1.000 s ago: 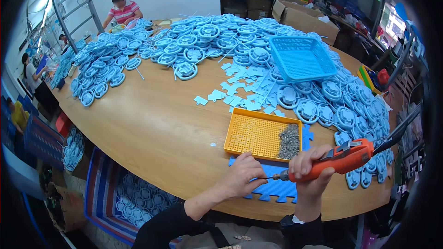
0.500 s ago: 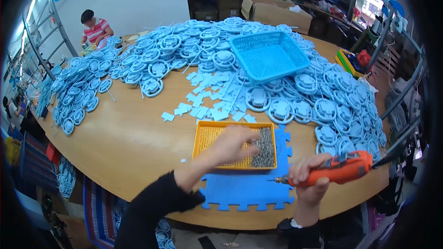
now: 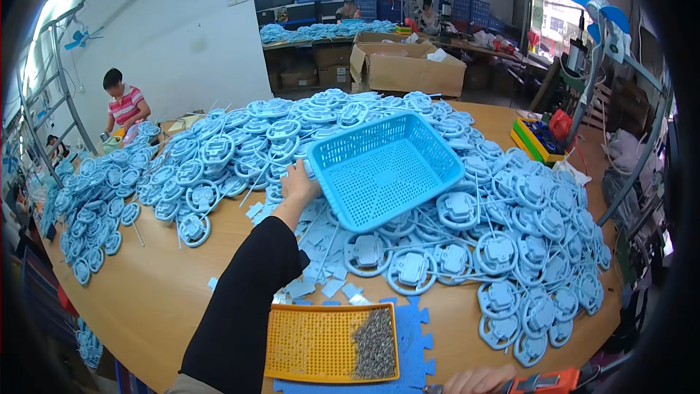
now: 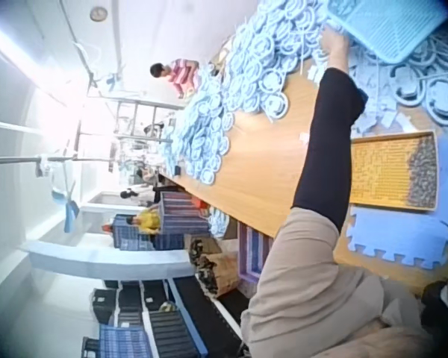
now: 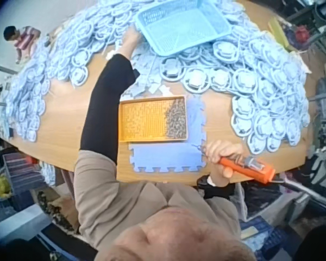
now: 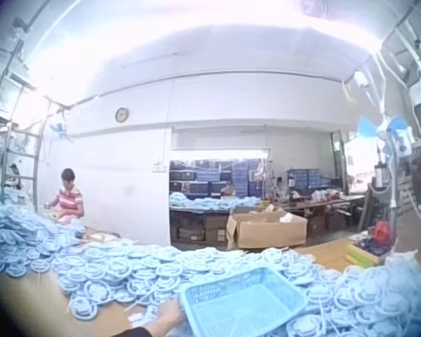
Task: The person picks up a blue plastic toy part, places it on a blue mat, and secures a small blue piece to it using a power screwdriver. They then repeat the process by hand-fitting small blue pieces into other toy parts and organizing the components on the table.
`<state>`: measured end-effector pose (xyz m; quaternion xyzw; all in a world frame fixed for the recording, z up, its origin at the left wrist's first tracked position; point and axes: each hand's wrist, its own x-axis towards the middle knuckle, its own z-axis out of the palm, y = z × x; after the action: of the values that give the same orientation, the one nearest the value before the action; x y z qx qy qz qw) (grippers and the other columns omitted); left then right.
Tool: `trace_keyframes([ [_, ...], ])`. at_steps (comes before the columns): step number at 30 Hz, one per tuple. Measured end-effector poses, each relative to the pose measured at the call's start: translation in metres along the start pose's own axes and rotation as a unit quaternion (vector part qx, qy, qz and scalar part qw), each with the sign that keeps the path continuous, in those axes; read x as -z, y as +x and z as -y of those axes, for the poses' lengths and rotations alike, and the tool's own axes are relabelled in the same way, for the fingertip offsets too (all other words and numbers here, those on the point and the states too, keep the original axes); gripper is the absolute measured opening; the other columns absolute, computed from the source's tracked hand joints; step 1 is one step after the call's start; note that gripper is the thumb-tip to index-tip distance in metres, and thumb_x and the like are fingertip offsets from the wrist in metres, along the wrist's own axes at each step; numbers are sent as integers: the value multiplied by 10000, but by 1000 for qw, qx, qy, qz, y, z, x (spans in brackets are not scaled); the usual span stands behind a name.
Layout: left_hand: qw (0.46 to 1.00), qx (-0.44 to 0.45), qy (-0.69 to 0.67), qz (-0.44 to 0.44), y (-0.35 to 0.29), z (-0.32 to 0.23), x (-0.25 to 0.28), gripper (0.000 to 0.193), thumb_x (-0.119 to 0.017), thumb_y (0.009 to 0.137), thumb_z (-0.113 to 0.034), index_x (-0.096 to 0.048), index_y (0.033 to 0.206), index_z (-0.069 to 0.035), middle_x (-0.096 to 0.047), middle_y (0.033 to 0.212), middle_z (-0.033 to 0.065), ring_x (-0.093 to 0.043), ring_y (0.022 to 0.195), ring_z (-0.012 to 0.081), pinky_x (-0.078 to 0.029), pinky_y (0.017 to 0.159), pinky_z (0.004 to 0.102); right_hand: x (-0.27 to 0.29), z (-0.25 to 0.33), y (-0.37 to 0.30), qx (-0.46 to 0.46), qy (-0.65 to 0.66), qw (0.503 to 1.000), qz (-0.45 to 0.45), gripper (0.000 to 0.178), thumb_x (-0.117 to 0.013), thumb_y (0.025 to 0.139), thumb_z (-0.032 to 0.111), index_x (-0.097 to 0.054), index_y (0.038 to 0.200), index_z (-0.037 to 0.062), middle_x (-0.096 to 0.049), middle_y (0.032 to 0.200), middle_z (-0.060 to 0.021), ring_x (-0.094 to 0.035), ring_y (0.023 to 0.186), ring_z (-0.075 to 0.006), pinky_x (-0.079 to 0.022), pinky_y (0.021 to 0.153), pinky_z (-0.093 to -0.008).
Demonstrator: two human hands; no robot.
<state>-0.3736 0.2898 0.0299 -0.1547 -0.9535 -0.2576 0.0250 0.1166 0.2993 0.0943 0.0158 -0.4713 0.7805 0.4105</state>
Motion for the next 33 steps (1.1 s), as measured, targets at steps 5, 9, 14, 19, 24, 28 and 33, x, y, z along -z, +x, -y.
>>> trace_keyframes([
  [5,1000,8,16,15,7,-5,0,731,-711,674,-497,-443,1229,-105,-442,1251,156,-482,1122,394,-448,896,462,1,-8,3,-8,16,1000,6,530,-758,693,439,-491,918,40,-518,660,-58,-496,546,-196,-414,535,-338],
  [9,995,-62,46,-57,-19,2,23,680,-742,652,-417,-448,1160,-74,-478,1157,170,-514,1040,390,-465,850,458,-10,-8,-2,-24,6,1000,-11,509,-756,703,428,-499,906,38,-522,658,-57,-489,531,-191,-408,513,-321],
  [14,937,-176,37,-300,-28,24,138,585,-722,659,-315,-444,1097,-45,-508,1020,179,-553,903,382,-481,752,459,-17,-9,-6,21,28,999,41,404,-727,775,344,-529,923,24,-554,708,-76,-507,565,-198,-421,520,-321],
  [19,870,-194,54,-451,-67,96,295,541,-712,681,-280,-471,1092,-25,-532,1005,153,-572,871,301,-476,741,399,-26,-9,-22,48,-33,994,98,528,-648,790,509,-396,923,65,-465,612,-29,-462,441,-143,-432,424,-281],
  [24,945,-318,-81,4,-204,129,327,510,-772,641,-246,-518,1026,-28,-536,963,77,-534,857,179,-458,755,308,-31,-5,-36,34,-45,994,91,534,-627,783,557,-421,924,85,-461,615,-6,-441,453,-120,-395,419,-261],
  [28,889,-369,-74,259,-366,132,225,496,-759,640,-233,-524,1039,-55,-544,967,128,-544,884,288,-456,756,365,-63,-23,-38,-27,21,991,133,532,-602,788,581,-449,954,99,-458,634,8,-428,488,-112,-369,459,-269],
  [33,907,-359,-126,183,-437,153,128,520,-749,624,-244,-518,1059,-79,-532,1016,121,-487,1019,333,-371,893,420,-104,-56,-61,-95,93,974,181,538,-770,724,380,-489,1015,25,-543,718,-58,-546,640,-162,-439,515,-262],
])
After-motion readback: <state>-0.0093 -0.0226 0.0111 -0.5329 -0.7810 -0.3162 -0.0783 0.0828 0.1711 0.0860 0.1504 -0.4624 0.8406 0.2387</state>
